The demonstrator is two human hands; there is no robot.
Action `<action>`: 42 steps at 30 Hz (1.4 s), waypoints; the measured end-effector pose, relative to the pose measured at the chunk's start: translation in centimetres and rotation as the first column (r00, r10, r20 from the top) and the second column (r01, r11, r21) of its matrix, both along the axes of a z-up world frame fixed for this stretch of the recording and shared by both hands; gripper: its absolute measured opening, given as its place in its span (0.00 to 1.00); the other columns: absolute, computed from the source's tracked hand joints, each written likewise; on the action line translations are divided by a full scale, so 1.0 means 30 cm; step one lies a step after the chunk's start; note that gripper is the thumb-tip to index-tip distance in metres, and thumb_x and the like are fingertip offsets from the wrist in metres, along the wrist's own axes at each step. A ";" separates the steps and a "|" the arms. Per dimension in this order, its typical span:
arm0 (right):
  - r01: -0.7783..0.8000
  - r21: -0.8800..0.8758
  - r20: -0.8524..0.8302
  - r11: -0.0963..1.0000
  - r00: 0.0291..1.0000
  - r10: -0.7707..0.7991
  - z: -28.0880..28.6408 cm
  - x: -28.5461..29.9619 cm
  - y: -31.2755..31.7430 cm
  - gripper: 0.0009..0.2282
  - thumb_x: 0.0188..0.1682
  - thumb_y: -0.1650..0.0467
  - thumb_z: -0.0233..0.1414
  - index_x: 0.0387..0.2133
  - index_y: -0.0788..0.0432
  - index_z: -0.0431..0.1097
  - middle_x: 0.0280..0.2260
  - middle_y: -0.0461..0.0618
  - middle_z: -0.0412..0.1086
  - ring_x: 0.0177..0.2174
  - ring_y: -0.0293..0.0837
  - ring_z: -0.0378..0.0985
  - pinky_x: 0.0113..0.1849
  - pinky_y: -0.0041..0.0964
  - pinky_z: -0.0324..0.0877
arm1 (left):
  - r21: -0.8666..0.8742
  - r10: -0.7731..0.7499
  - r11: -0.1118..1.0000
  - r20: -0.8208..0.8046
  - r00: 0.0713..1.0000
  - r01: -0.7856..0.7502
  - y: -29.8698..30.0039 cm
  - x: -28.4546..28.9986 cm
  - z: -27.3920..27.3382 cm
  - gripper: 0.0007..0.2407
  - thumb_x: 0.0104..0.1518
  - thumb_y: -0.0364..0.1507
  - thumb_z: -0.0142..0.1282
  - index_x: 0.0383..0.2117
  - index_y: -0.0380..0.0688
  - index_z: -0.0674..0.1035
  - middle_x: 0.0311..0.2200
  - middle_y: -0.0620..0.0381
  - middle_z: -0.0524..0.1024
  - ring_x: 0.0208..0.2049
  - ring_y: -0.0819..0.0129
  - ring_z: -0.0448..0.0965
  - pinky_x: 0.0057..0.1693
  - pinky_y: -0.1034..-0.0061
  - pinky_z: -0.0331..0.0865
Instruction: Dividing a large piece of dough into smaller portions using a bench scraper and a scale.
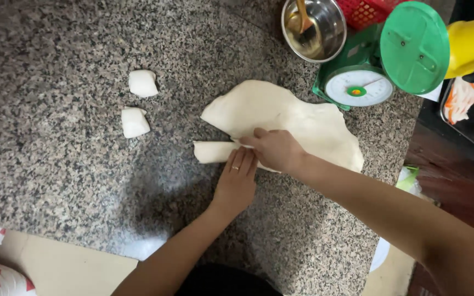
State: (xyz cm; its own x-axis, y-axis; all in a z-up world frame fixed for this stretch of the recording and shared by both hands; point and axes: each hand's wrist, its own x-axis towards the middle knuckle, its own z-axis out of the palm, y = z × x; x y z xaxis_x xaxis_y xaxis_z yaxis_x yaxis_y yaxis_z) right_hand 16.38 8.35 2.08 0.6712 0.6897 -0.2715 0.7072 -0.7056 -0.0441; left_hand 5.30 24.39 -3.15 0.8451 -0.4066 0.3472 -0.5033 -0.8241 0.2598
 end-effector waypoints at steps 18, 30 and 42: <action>0.220 0.179 0.020 0.959 0.974 -0.227 0.278 -0.131 -0.267 0.13 0.55 0.64 0.49 0.53 0.37 0.69 0.40 0.49 0.75 0.29 0.58 0.84 0.32 0.51 0.78 | -0.150 0.056 0.985 -0.222 0.974 -0.090 -0.032 -0.108 0.176 0.29 0.53 0.24 0.51 0.66 0.35 0.64 0.65 0.40 0.60 0.68 0.42 0.55 0.74 0.51 0.40; 0.191 0.146 -0.143 0.971 0.975 -0.170 -0.040 0.049 0.151 0.12 0.49 0.64 0.47 0.47 0.38 0.70 0.37 0.46 0.76 0.41 0.55 0.82 0.44 0.54 0.77 | 0.061 0.114 0.993 -0.190 0.975 -0.104 -0.045 -0.078 -0.041 0.33 0.48 0.33 0.56 0.65 0.37 0.65 0.65 0.41 0.61 0.71 0.44 0.52 0.77 0.55 0.39; 0.369 0.332 -0.098 0.868 0.929 -0.357 0.284 0.038 -0.074 0.19 0.50 0.61 0.55 0.54 0.54 0.70 0.42 0.60 0.77 0.42 0.66 0.79 0.44 0.63 0.73 | -0.028 -0.006 1.000 -0.168 0.986 0.001 -0.054 -0.114 0.084 0.36 0.48 0.27 0.56 0.69 0.34 0.59 0.72 0.41 0.52 0.73 0.47 0.48 0.75 0.54 0.41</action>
State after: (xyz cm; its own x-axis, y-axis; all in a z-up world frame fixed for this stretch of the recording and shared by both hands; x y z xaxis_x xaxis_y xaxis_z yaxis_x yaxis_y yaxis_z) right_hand 17.53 6.14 10.60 0.8871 0.4524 -0.0915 0.3979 -0.8500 -0.3453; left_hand 1.87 22.76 -0.64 0.8910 -0.4018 0.2114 -0.4533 -0.8136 0.3640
